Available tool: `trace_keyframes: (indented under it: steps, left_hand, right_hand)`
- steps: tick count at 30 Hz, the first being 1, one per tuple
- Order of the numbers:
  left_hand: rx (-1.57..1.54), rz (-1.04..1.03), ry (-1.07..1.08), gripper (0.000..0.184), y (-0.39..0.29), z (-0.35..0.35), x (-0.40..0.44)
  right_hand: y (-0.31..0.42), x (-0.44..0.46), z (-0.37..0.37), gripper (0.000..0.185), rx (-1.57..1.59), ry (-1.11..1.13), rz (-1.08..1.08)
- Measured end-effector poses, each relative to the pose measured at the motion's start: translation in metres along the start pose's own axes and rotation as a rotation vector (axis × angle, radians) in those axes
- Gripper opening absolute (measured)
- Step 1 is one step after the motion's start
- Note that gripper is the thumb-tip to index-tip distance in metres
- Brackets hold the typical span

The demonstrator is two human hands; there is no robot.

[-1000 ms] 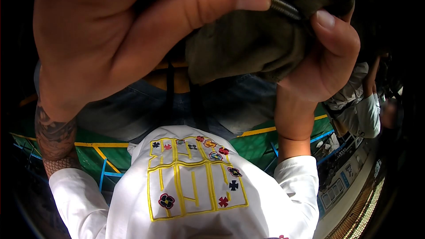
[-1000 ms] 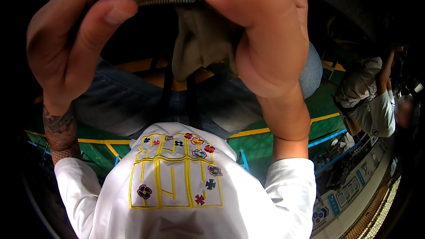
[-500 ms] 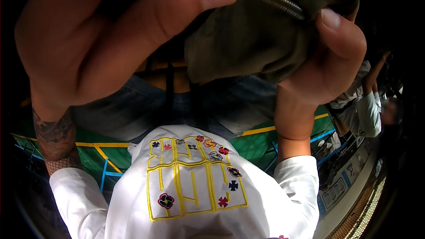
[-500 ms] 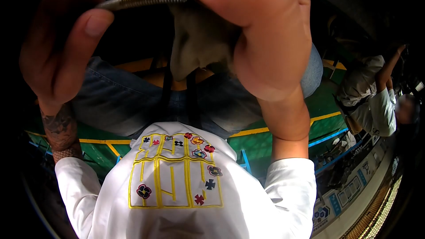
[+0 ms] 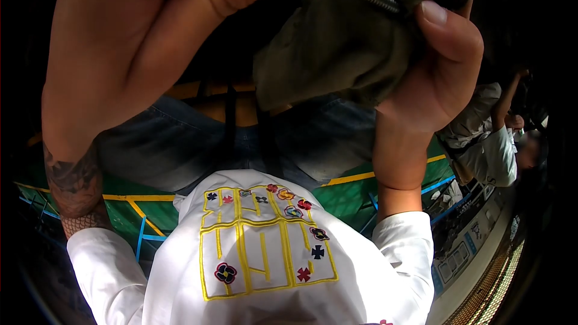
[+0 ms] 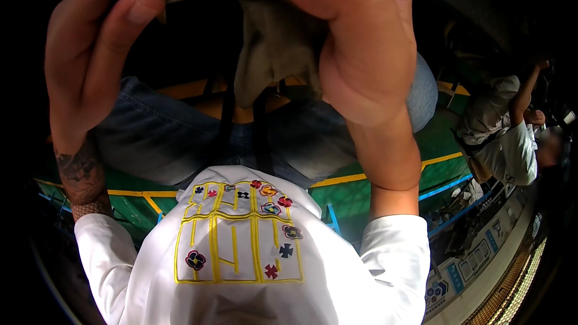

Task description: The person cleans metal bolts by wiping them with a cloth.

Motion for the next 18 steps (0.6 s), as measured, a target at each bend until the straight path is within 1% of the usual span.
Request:
trace_keyframes:
  steps: [5, 6, 7, 10, 13, 16, 18]
  left_hand:
    - [0.002, 0.009, 0.03, 0.017, 0.004, 0.0, -0.001]
    - [0.003, 0.009, 0.034, 0.017, 0.004, 0.0, -0.001]
    - [0.002, 0.011, 0.043, 0.017, 0.006, 0.001, -0.002]
    - [-0.004, 0.027, 0.082, 0.017, 0.011, 0.001, -0.002]
    - [0.019, 0.022, 0.08, 0.019, 0.012, 0.003, -0.002]
    - [0.089, -0.023, -0.057, 0.021, 0.007, 0.008, -0.007]
    - [0.094, -0.032, -0.119, 0.025, 0.007, 0.01, -0.009]
  right_hand:
    - [-0.021, -0.004, 0.011, 0.016, 0.344, -0.197, -0.363]
    - [-0.027, -0.001, -0.001, 0.02, 0.687, -0.157, -0.573]
    - [-0.03, 0.001, -0.014, 0.025, 1.014, -0.189, -0.808]
    - [-0.03, 0.004, -0.027, 0.032, 1.146, -0.091, -0.906]
    - [-0.037, 0.001, -0.014, 0.035, 1.14, -0.062, -0.814]
    - [-0.037, 0.002, -0.021, 0.037, 1.207, -0.065, -0.954]
    - [-0.036, 0.005, -0.025, 0.036, 1.229, -0.065, -0.965]
Point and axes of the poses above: each hand's wrist, its own x-axis towards the middle knuckle, its own z-axis out of the back of the hand, y = z × x, the point moved 7 cm from there along x, towards the middle knuckle, and after that the axes turned 3 degrees about -z, right-handed, at the moved point
